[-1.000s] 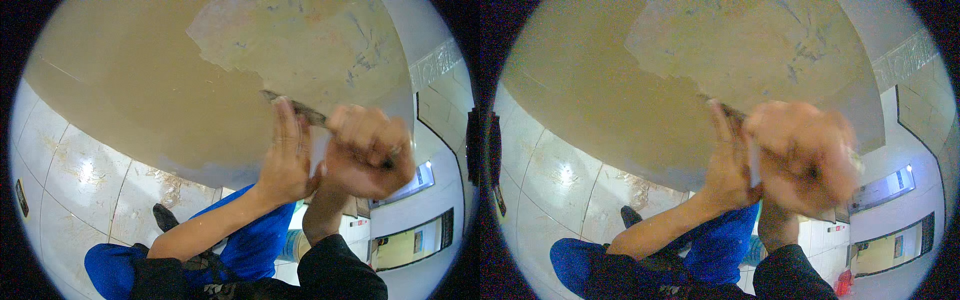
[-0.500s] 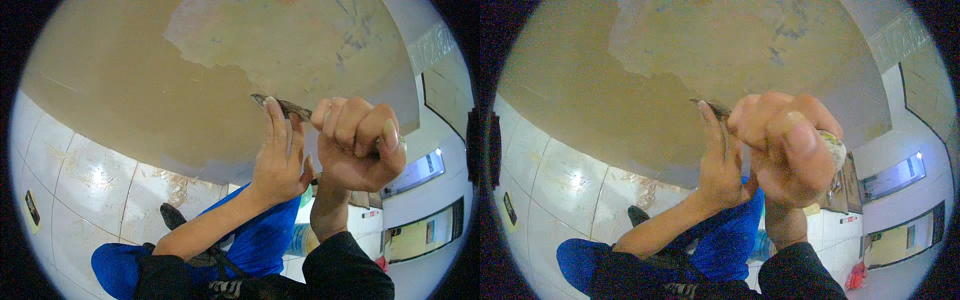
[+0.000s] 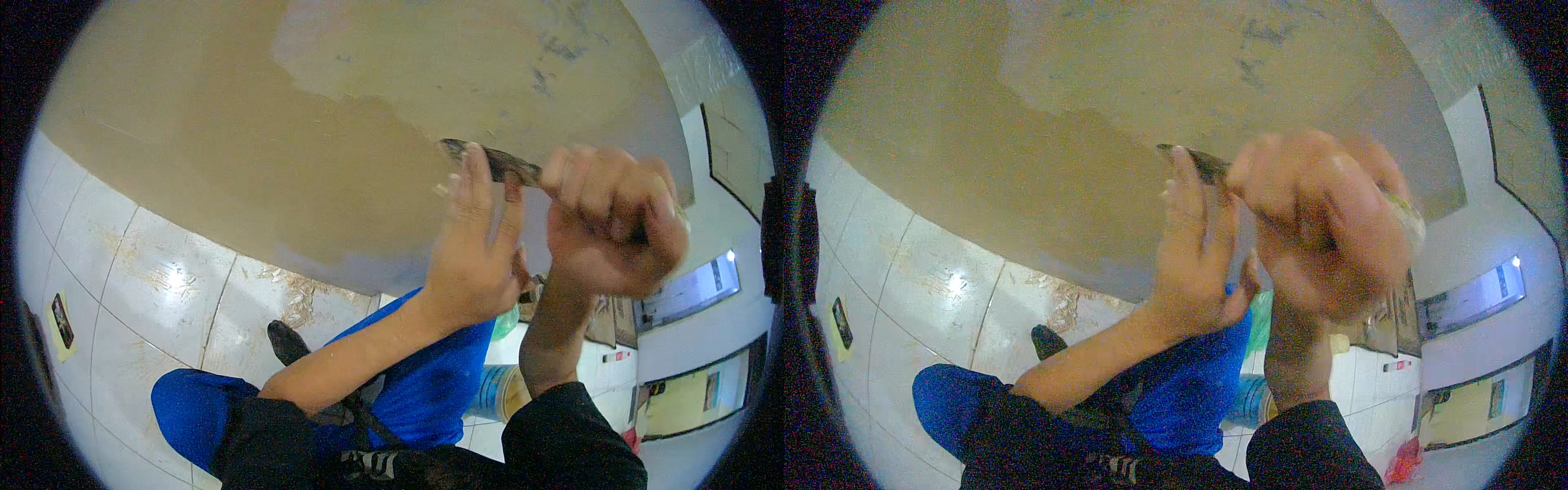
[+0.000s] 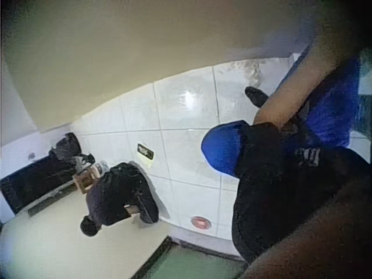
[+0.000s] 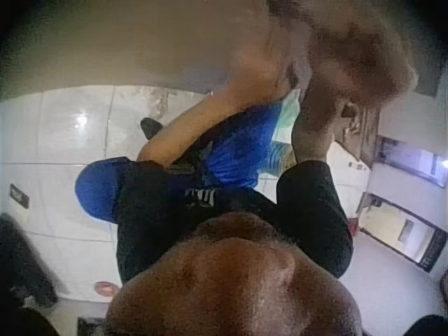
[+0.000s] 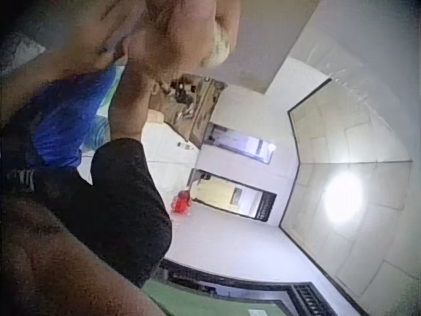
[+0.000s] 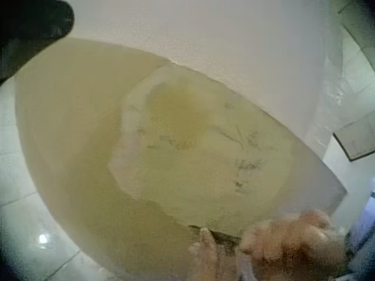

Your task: The person applies plaster to a wall using a putty knife, dips a brush into a bucket, and brushes the wall surface.

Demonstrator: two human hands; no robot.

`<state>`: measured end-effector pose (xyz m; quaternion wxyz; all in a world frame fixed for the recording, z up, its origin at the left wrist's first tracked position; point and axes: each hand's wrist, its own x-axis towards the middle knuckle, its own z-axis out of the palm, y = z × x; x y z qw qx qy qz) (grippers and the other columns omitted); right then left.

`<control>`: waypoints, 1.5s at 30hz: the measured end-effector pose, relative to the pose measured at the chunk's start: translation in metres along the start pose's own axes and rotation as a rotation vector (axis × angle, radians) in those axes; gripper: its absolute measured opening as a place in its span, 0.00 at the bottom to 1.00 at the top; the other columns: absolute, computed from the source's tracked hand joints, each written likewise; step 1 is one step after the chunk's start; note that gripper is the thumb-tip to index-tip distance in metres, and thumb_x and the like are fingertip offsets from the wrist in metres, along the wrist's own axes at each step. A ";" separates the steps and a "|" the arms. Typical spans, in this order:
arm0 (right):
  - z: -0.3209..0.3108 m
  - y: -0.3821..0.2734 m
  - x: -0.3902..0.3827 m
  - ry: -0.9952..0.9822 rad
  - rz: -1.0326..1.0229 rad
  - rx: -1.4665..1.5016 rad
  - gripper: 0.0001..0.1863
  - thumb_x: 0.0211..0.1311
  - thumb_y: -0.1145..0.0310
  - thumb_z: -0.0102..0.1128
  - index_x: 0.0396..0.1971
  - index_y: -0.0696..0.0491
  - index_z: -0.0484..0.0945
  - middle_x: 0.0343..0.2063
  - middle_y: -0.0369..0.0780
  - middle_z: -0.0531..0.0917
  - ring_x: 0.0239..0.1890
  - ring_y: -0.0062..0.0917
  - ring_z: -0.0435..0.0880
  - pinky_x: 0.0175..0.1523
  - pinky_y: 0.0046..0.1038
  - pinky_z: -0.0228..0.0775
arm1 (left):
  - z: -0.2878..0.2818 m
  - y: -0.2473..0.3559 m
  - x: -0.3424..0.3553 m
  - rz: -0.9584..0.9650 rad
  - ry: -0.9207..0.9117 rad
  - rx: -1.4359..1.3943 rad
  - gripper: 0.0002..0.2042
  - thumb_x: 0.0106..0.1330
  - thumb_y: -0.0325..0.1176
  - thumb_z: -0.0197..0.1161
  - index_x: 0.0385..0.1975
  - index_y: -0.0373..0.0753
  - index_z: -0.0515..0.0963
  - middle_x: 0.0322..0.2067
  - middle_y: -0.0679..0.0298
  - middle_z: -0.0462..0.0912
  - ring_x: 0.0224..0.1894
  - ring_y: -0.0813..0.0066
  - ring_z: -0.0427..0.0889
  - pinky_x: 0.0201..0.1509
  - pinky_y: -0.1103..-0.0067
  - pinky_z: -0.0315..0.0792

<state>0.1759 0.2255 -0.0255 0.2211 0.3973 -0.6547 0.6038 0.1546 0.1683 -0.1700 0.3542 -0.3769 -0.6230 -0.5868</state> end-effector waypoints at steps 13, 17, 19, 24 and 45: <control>0.010 0.017 -0.051 0.336 -0.125 -0.448 0.11 0.62 0.68 0.49 0.22 0.56 0.65 0.17 0.40 0.68 0.21 0.25 0.62 0.31 0.34 0.59 | -0.022 -0.006 -0.018 0.001 -0.196 0.154 0.41 0.56 0.34 0.63 0.70 0.26 0.55 0.69 0.23 0.40 0.72 0.27 0.44 0.73 0.48 0.48; -0.008 -0.009 -0.030 0.160 -0.203 -0.141 0.12 0.64 0.67 0.44 0.20 0.52 0.62 0.16 0.37 0.64 0.20 0.23 0.58 0.30 0.32 0.53 | -0.007 0.010 0.004 0.121 -0.157 0.024 0.39 0.57 0.35 0.62 0.69 0.26 0.57 0.68 0.24 0.44 0.72 0.26 0.47 0.71 0.46 0.50; -0.010 -0.013 -0.027 0.076 -0.190 -0.077 0.13 0.65 0.66 0.41 0.20 0.50 0.60 0.15 0.35 0.62 0.19 0.22 0.55 0.30 0.31 0.51 | 0.000 0.010 0.002 0.100 -0.132 -0.005 0.40 0.59 0.37 0.63 0.69 0.27 0.55 0.68 0.24 0.43 0.71 0.24 0.46 0.70 0.43 0.51; -0.012 0.021 -0.036 0.122 -0.152 0.014 0.14 0.66 0.65 0.41 0.19 0.48 0.58 0.14 0.34 0.60 0.18 0.20 0.53 0.29 0.31 0.49 | 0.000 0.004 -0.015 -0.026 -0.054 0.040 0.39 0.56 0.33 0.61 0.69 0.25 0.57 0.68 0.25 0.46 0.72 0.27 0.48 0.72 0.48 0.50; -0.028 -0.029 -0.023 -0.126 -0.013 -0.193 0.14 0.64 0.62 0.44 0.18 0.46 0.59 0.16 0.32 0.61 0.19 0.18 0.53 0.32 0.29 0.48 | 0.026 0.011 0.002 0.048 -0.068 -0.135 0.40 0.53 0.33 0.60 0.69 0.28 0.56 0.69 0.25 0.42 0.72 0.27 0.48 0.70 0.45 0.51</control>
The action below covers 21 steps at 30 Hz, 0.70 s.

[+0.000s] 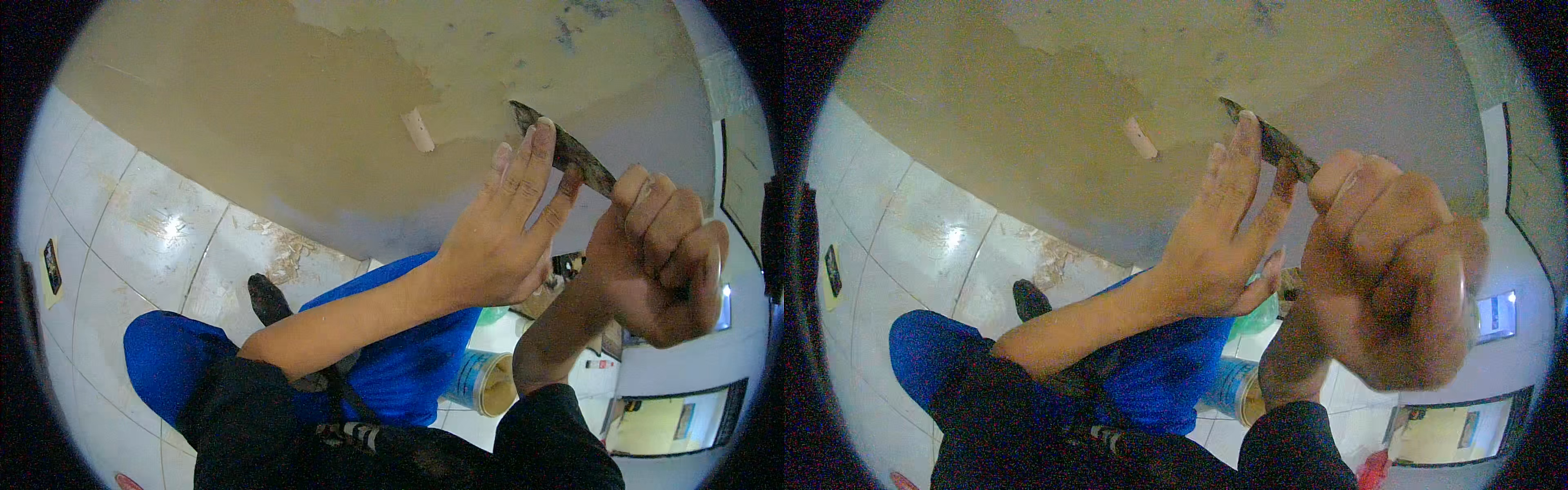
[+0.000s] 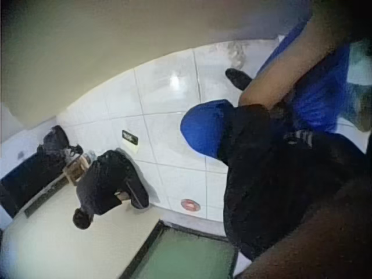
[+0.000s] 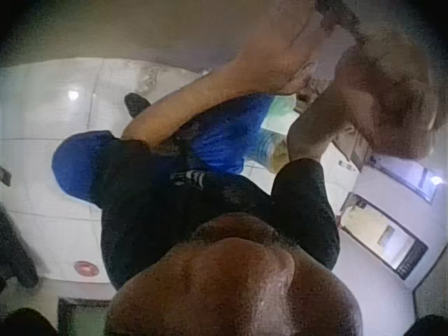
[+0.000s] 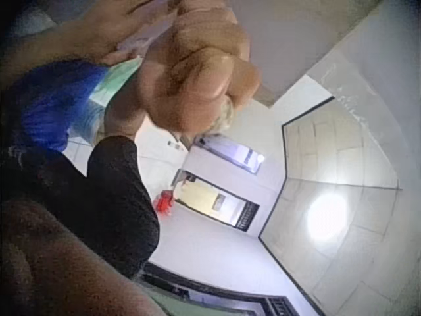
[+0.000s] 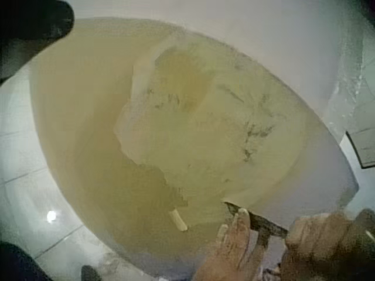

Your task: The person applies plaster to a wall using a putty knife, dips a brush into a bucket, and brushes the wall surface.

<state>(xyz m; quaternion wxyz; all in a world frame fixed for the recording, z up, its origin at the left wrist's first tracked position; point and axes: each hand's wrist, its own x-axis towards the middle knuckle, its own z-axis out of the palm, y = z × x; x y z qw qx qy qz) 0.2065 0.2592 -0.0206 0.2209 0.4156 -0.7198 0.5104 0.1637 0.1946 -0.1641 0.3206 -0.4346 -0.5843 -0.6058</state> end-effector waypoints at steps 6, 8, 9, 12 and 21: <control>0.007 0.031 -0.017 0.055 0.008 0.140 0.14 0.63 0.60 0.45 0.18 0.46 0.60 0.15 0.32 0.60 0.19 0.19 0.53 0.31 0.30 0.47 | -0.016 -0.011 -0.028 -0.037 -0.046 0.059 0.40 0.54 0.33 0.60 0.70 0.31 0.57 0.70 0.27 0.44 0.72 0.28 0.48 0.70 0.43 0.51; 0.013 0.041 -0.029 0.147 -0.011 0.222 0.14 0.64 0.60 0.44 0.19 0.46 0.60 0.15 0.32 0.61 0.19 0.20 0.53 0.31 0.30 0.48 | -0.014 -0.019 -0.039 -0.050 -0.047 0.048 0.40 0.54 0.33 0.60 0.70 0.32 0.57 0.70 0.27 0.44 0.72 0.28 0.48 0.70 0.44 0.49; 0.016 0.044 -0.031 0.166 -0.031 0.241 0.14 0.64 0.61 0.44 0.19 0.46 0.60 0.15 0.33 0.61 0.19 0.20 0.53 0.31 0.31 0.48 | -0.013 -0.022 -0.045 -0.062 -0.043 0.038 0.40 0.55 0.34 0.60 0.71 0.33 0.56 0.70 0.28 0.44 0.72 0.28 0.48 0.71 0.44 0.48; 0.033 0.049 -0.036 0.209 -0.059 0.212 0.14 0.65 0.63 0.43 0.19 0.47 0.60 0.15 0.34 0.61 0.19 0.21 0.54 0.30 0.32 0.49 | -0.028 -0.026 -0.054 -0.039 -0.094 0.116 0.40 0.55 0.35 0.60 0.71 0.33 0.56 0.70 0.28 0.44 0.73 0.29 0.47 0.71 0.43 0.45; -0.007 -0.008 -0.011 0.150 -0.072 0.048 0.11 0.60 0.66 0.43 0.18 0.47 0.60 0.16 0.33 0.61 0.19 0.20 0.55 0.32 0.30 0.49 | -0.016 0.003 0.007 0.048 -0.166 0.091 0.43 0.53 0.39 0.63 0.71 0.34 0.56 0.71 0.30 0.43 0.74 0.35 0.46 0.73 0.43 0.40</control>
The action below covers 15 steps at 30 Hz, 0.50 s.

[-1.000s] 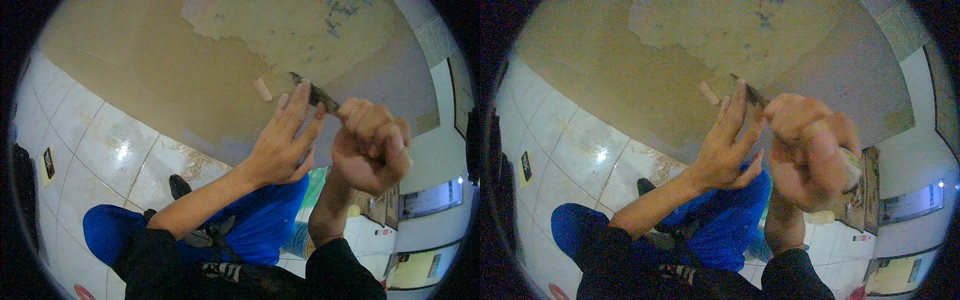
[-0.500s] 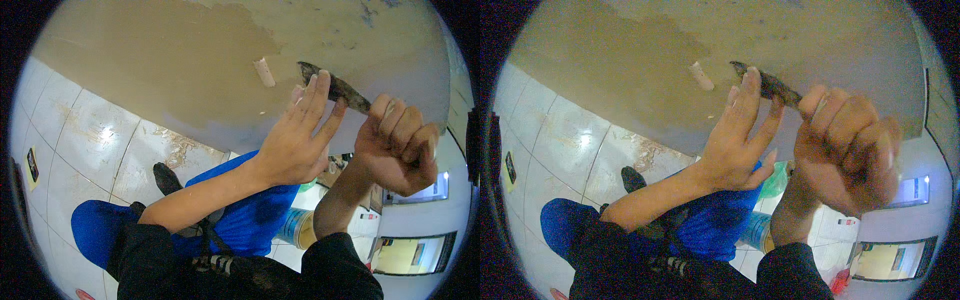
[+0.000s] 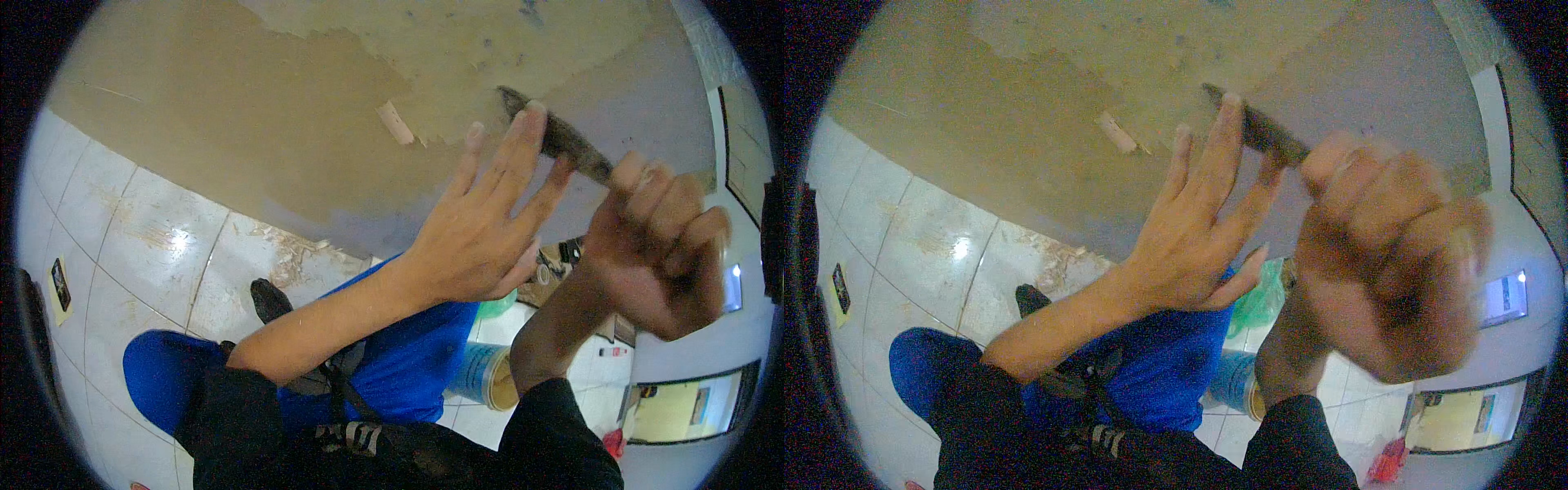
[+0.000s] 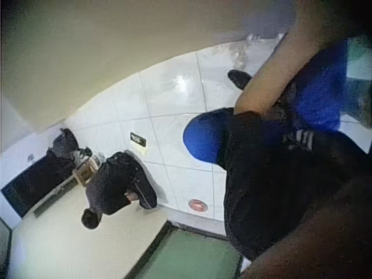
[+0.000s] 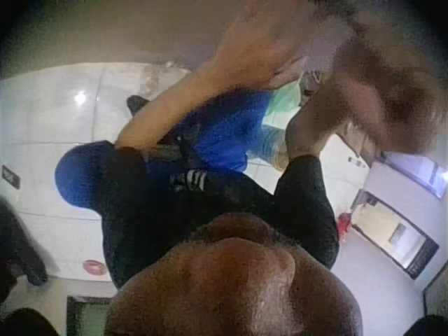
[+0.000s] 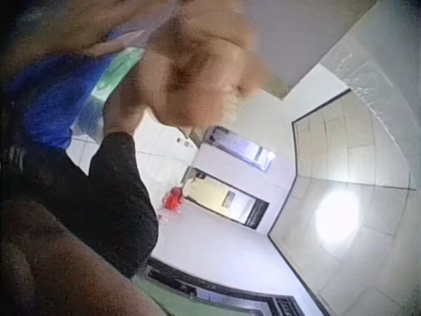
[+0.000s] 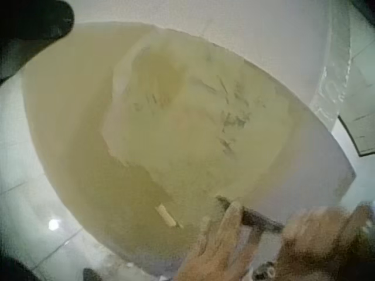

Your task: The person applies plaster to a wall using a putty knife, dips a brush into a bucket, and brushes the wall surface.

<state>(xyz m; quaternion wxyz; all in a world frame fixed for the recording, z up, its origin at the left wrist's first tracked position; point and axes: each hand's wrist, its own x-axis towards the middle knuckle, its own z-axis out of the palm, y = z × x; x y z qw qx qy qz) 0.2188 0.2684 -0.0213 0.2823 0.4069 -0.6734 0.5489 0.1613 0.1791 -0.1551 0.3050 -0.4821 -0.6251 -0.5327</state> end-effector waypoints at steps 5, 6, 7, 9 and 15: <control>-0.032 -0.027 0.047 -0.191 -0.085 0.039 0.11 0.54 0.65 0.41 0.15 0.48 0.57 0.12 0.36 0.58 0.15 0.22 0.53 0.26 0.31 0.47 | 0.012 0.016 0.034 0.056 0.132 -0.041 0.42 0.51 0.42 0.65 0.69 0.32 0.61 0.71 0.31 0.44 0.75 0.38 0.47 0.73 0.44 0.37; -0.034 -0.030 0.053 -0.315 -0.105 0.014 0.13 0.59 0.66 0.37 0.15 0.50 0.57 0.11 0.36 0.58 0.13 0.22 0.52 0.22 0.30 0.46 | 0.014 0.016 0.038 0.060 0.163 -0.078 0.42 0.50 0.42 0.65 0.67 0.32 0.63 0.71 0.31 0.44 0.75 0.39 0.47 0.74 0.44 0.36; -0.038 -0.026 0.062 -0.435 -0.119 -0.002 0.15 0.64 0.67 0.32 0.16 0.51 0.57 0.11 0.37 0.59 0.11 0.22 0.51 0.18 0.29 0.46 | 0.017 0.017 0.040 0.045 0.188 -0.051 0.40 0.50 0.42 0.65 0.66 0.33 0.66 0.72 0.32 0.45 0.75 0.40 0.48 0.74 0.45 0.36; -0.007 -0.027 0.043 0.351 -0.147 -0.495 0.13 0.43 0.62 0.52 0.12 0.45 0.57 0.13 0.34 0.58 0.19 0.22 0.56 0.34 0.33 0.48 | 0.018 0.015 0.035 0.024 0.182 -0.046 0.40 0.50 0.42 0.65 0.66 0.33 0.67 0.72 0.34 0.45 0.75 0.42 0.48 0.74 0.45 0.36; -0.033 -0.014 0.050 -0.470 -0.165 0.200 0.18 0.70 0.62 0.32 0.19 0.51 0.61 0.17 0.40 0.64 0.16 0.25 0.59 0.25 0.34 0.50 | 0.013 0.005 0.024 0.074 0.145 0.030 0.39 0.51 0.42 0.64 0.66 0.35 0.66 0.73 0.40 0.48 0.75 0.48 0.52 0.74 0.46 0.39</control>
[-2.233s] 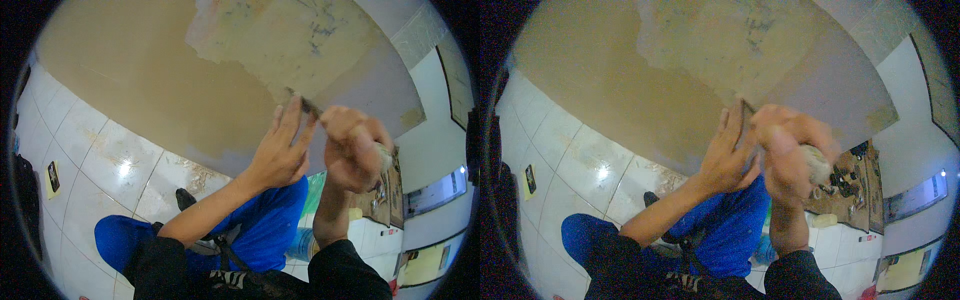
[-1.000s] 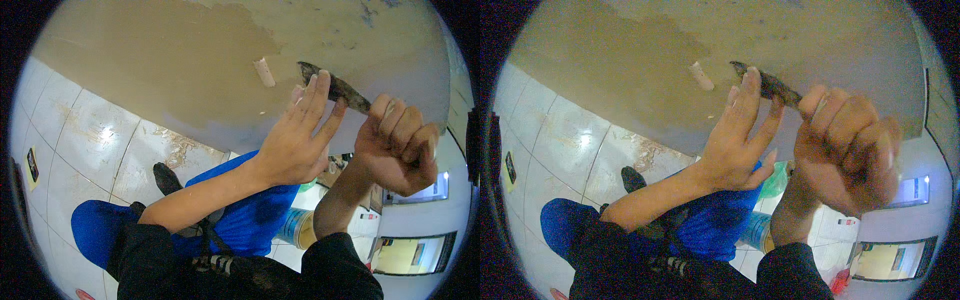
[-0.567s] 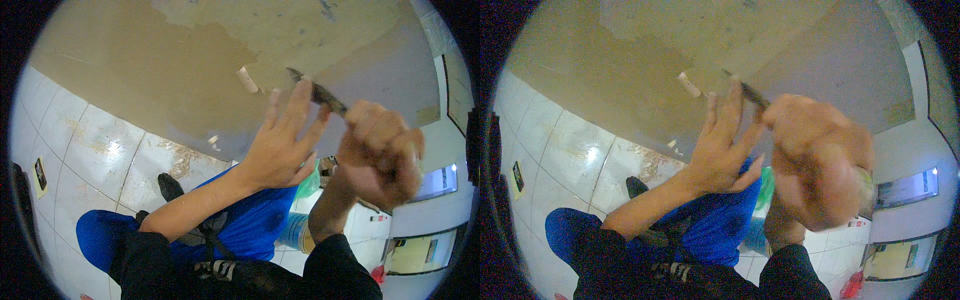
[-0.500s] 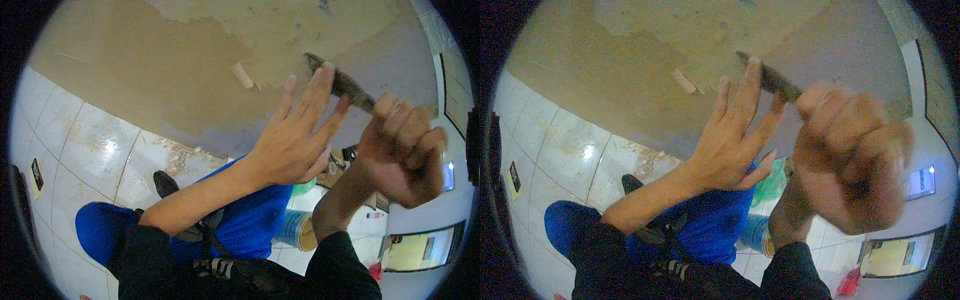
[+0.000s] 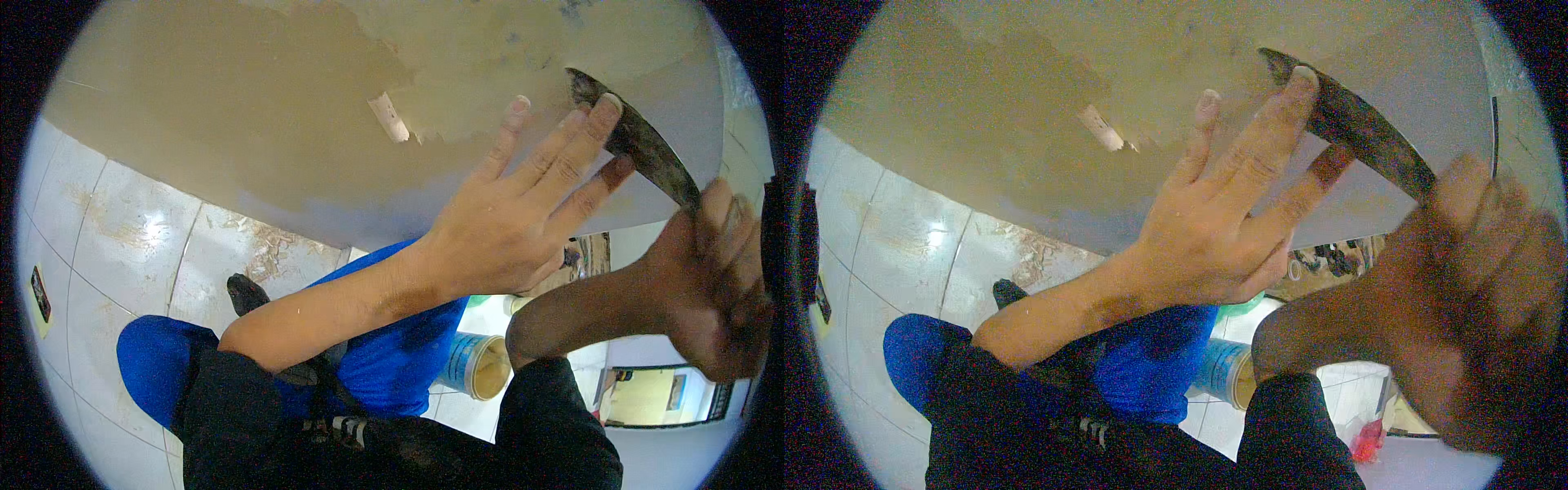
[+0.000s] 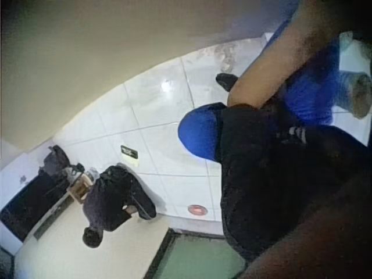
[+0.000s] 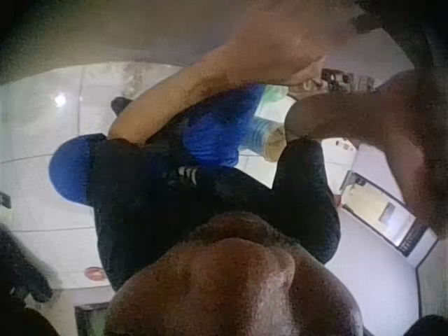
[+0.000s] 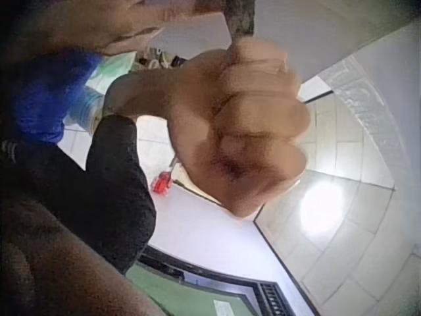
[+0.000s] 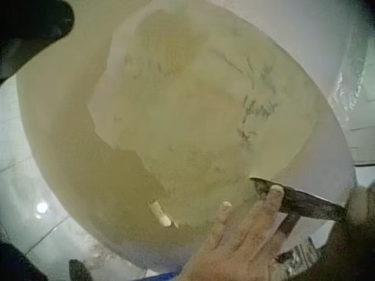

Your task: The person applies plaster to a wall using a putty knife, dips a brush into a bucket, and brushes the wall surface.

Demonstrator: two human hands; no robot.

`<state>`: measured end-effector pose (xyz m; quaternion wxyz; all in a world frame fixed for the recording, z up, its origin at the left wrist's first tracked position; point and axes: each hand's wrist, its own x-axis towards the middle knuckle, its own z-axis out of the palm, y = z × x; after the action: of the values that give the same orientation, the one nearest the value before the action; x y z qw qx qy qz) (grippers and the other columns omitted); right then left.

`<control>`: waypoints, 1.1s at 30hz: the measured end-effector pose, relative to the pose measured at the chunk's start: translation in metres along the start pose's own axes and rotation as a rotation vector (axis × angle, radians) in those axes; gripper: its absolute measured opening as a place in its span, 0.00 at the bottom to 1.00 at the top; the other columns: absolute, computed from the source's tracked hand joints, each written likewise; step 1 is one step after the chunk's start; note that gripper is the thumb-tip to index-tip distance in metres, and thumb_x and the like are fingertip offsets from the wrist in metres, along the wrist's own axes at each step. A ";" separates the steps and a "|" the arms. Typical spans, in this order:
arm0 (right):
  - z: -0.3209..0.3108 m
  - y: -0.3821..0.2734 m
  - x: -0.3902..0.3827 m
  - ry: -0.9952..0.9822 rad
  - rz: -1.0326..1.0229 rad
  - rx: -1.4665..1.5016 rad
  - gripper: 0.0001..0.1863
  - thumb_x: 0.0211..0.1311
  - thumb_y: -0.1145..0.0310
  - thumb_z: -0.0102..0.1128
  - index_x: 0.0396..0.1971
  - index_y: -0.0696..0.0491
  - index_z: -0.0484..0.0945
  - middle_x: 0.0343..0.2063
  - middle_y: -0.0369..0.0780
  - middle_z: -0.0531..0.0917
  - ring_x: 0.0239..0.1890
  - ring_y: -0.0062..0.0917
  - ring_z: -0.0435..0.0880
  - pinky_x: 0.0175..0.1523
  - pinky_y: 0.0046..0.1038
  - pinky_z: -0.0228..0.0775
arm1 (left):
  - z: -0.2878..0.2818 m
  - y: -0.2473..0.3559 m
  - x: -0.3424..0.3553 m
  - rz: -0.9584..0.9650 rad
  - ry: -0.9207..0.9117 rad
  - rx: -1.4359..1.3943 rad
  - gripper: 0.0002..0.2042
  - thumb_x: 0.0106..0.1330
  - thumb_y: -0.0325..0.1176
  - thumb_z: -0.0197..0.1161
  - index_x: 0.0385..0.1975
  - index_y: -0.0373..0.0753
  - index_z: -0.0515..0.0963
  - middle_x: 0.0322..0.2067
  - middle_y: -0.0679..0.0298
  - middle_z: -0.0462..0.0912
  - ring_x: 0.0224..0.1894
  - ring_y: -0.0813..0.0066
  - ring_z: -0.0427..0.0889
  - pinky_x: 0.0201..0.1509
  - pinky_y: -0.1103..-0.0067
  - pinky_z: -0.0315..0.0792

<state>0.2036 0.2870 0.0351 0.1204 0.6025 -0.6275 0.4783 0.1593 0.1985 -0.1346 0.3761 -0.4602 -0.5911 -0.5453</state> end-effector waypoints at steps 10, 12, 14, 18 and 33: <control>0.037 0.040 -0.028 0.555 0.234 -0.015 0.16 0.64 0.60 0.45 0.16 0.44 0.60 0.13 0.31 0.59 0.16 0.18 0.53 0.29 0.27 0.48 | -0.008 -0.011 -0.046 -0.185 -0.120 0.054 0.40 0.53 0.39 0.61 0.69 0.32 0.60 0.72 0.35 0.47 0.74 0.38 0.48 0.74 0.48 0.45; 0.046 0.047 -0.037 0.584 0.209 0.018 0.16 0.64 0.61 0.44 0.16 0.45 0.59 0.13 0.31 0.60 0.16 0.18 0.53 0.29 0.28 0.48 | -0.008 -0.019 -0.059 -0.179 -0.158 0.075 0.40 0.56 0.42 0.62 0.70 0.33 0.59 0.71 0.32 0.45 0.74 0.34 0.47 0.73 0.46 0.43; 0.057 0.050 -0.038 0.535 0.189 -0.033 0.16 0.64 0.61 0.44 0.16 0.46 0.59 0.14 0.32 0.60 0.17 0.19 0.53 0.29 0.28 0.48 | -0.022 -0.018 -0.063 -0.178 -0.235 0.113 0.39 0.59 0.46 0.62 0.70 0.34 0.59 0.70 0.29 0.44 0.74 0.31 0.45 0.72 0.43 0.43; 0.066 0.038 -0.027 0.565 0.179 -0.082 0.15 0.64 0.61 0.43 0.17 0.46 0.58 0.14 0.32 0.60 0.18 0.20 0.53 0.30 0.29 0.48 | -0.016 -0.007 -0.058 -0.195 -0.133 0.092 0.39 0.59 0.45 0.62 0.69 0.34 0.61 0.70 0.30 0.46 0.73 0.32 0.47 0.72 0.44 0.43; 0.026 0.005 -0.005 0.539 0.247 -0.192 0.16 0.58 0.60 0.48 0.13 0.42 0.59 0.11 0.29 0.59 0.16 0.17 0.53 0.30 0.25 0.46 | 0.002 0.004 -0.016 -0.148 -0.082 -0.023 0.41 0.57 0.46 0.62 0.70 0.34 0.59 0.71 0.31 0.44 0.74 0.34 0.44 0.73 0.46 0.44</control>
<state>0.2113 0.2696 0.0155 0.2798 0.3590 -0.6838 0.5704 0.1683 0.1983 -0.1481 0.3051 -0.4416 -0.6320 -0.5590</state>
